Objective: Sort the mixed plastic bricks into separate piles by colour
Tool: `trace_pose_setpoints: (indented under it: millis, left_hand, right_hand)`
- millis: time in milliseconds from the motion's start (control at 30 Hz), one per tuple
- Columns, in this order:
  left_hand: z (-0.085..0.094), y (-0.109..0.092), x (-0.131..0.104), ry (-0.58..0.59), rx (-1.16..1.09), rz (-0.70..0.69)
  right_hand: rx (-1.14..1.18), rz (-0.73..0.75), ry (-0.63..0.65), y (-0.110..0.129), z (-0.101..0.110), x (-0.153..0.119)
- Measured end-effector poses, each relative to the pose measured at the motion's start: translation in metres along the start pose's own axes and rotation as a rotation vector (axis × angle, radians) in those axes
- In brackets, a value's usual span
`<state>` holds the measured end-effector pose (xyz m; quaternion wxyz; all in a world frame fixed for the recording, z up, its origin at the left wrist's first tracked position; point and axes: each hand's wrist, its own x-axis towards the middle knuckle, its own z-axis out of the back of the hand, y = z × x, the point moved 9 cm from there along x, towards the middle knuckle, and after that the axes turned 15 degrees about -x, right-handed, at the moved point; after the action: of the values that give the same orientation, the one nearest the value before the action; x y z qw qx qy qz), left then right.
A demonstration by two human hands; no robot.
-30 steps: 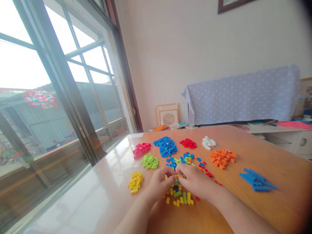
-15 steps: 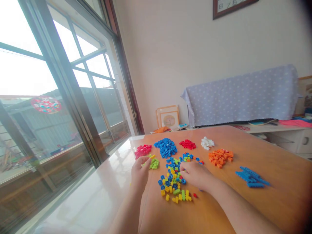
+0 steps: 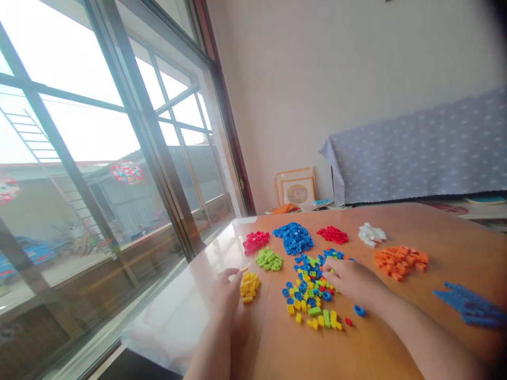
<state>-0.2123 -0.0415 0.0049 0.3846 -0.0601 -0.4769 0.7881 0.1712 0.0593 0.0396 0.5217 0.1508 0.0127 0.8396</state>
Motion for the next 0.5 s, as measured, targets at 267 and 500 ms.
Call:
trace_pose_setpoints:
  millis: [267, 500]
  left_hand:
    - [-0.013, 0.004, -0.003, 0.032, 0.137, -0.05]
    - [-0.012, 0.006, 0.0, 0.022, 0.13, -0.046]
  right_hand:
    - [0.01, -0.001, 0.029, -0.004, -0.009, 0.003]
    - [0.016, 0.005, 0.005, -0.007, -0.013, 0.008]
